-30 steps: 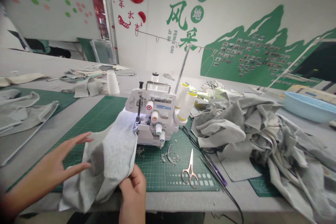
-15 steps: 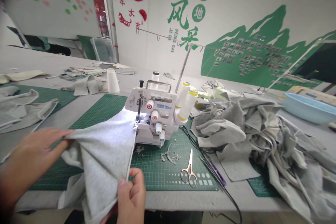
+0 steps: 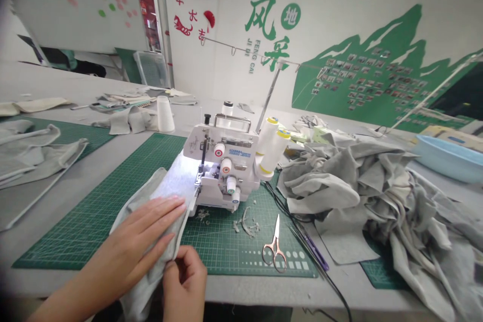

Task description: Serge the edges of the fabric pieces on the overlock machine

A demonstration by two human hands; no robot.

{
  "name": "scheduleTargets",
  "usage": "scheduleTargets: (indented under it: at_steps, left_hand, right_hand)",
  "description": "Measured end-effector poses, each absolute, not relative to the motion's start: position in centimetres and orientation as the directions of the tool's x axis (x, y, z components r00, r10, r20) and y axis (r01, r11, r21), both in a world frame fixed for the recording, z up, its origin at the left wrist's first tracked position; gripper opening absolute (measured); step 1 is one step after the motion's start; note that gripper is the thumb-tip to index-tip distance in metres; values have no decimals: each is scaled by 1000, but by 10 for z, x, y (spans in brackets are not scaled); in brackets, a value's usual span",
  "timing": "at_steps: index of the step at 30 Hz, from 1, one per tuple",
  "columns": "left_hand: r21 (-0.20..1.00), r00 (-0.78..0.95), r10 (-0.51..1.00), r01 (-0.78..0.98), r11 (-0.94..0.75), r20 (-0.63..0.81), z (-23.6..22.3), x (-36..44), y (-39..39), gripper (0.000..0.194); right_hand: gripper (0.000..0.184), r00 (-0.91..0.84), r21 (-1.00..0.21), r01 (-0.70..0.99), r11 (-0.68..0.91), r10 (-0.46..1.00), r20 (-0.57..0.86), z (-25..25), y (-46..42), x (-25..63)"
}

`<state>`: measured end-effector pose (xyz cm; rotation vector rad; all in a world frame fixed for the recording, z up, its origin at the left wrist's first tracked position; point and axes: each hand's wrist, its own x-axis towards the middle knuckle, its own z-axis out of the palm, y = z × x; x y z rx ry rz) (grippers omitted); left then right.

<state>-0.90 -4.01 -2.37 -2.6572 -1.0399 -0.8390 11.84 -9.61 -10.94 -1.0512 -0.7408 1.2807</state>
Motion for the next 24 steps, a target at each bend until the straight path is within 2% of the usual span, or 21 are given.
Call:
scheduleTargets:
  at_steps: [2, 5, 7, 10, 15, 18, 24]
  left_hand:
    - [47, 595, 578, 673, -738, 558, -23, -7, -39, 47]
    - [62, 592, 587, 673, -737, 552, -20, -6, -41, 46]
    - [75, 592, 600, 676, -733, 539, -18, -6, -43, 47]
    - [92, 585, 622, 686, -722, 519, -17, -4, -45, 46]
    - [103, 573, 627, 690, -717, 528, -22, 0, -45, 46]
    - [108, 566, 629, 692, -714, 533, -26, 0, -44, 47]
    - [109, 571, 623, 684, -721, 534, -28, 0, -43, 47]
  right_hand:
    - [17, 207, -892, -450, -37, 967, -145, -109, -94, 115]
    - [34, 311, -901, -425, 84, 949, -58, -98, -86, 115]
    - [30, 369, -938, -319, 136, 930, 9, -87, -80, 118]
    - [16, 409, -977, -166, 132, 911, 54, -79, -78, 124]
    - [30, 340, -982, 5, 187, 923, 177, -90, -84, 127]
    - [27, 303, -963, 113, 246, 914, 269, -97, -87, 126]
    - [15, 353, -967, 127, 221, 901, 252, -104, -86, 123]
